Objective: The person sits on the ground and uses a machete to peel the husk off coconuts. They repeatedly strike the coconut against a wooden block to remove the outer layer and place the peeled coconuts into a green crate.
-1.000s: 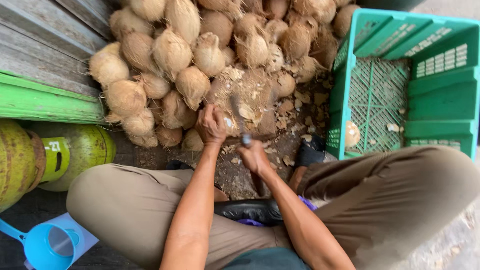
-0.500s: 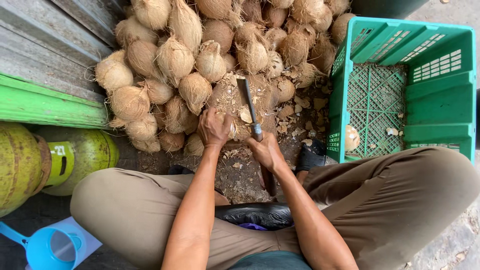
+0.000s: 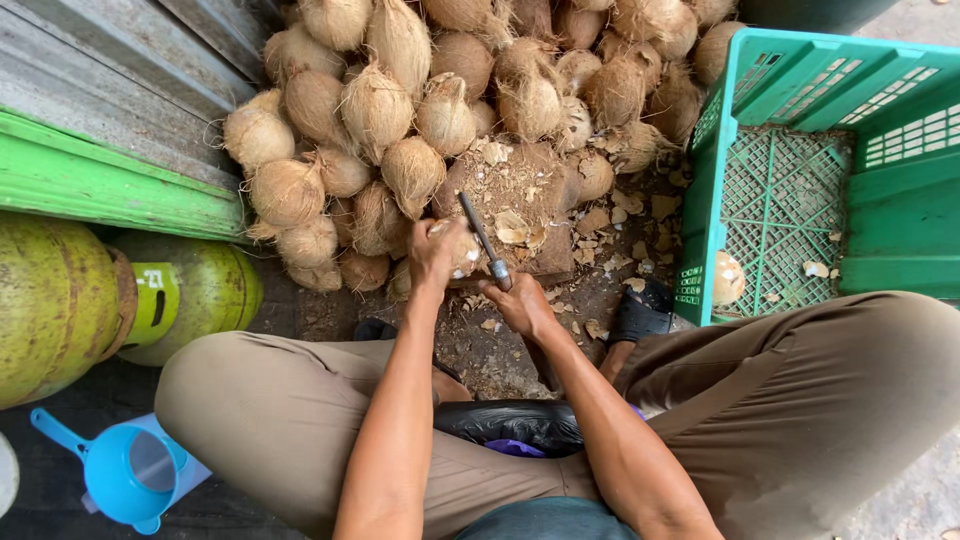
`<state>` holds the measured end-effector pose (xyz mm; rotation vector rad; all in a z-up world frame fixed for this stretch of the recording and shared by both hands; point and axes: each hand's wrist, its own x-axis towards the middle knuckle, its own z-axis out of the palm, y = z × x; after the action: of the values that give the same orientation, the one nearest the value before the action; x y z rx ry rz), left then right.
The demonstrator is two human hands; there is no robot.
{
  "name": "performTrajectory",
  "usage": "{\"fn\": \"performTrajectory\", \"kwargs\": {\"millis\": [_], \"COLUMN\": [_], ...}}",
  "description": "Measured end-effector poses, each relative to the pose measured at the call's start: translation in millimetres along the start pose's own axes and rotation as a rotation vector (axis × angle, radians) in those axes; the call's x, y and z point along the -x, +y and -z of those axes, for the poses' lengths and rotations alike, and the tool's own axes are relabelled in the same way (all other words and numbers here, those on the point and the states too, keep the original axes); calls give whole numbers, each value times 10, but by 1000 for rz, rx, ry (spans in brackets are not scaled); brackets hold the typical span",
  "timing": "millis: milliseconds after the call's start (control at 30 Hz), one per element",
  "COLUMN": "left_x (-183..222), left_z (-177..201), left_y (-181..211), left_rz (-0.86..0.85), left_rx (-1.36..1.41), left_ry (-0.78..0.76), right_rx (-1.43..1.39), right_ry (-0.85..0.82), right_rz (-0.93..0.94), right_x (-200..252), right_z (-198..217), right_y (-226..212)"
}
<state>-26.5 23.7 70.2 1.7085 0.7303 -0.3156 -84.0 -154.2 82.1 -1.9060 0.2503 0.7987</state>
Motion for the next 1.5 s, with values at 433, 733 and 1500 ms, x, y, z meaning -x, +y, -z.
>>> {"fn": "performTrajectory", "kwargs": {"millis": [433,733,1500], "left_x": [-40,-133,170], "left_z": [-168,-539,-518], "left_y": [-34,46,218], "left_rz": [185,129,235], "left_rx": [-172,286,186], "left_ry": [307,462,481], "right_rx": [-15,83,-15], "right_ry": [79,110,38], "right_rz": [55,53,-197], "right_x": [295,325,198], "right_z": [324,171,93], "right_y": [-229,-58,108]}}
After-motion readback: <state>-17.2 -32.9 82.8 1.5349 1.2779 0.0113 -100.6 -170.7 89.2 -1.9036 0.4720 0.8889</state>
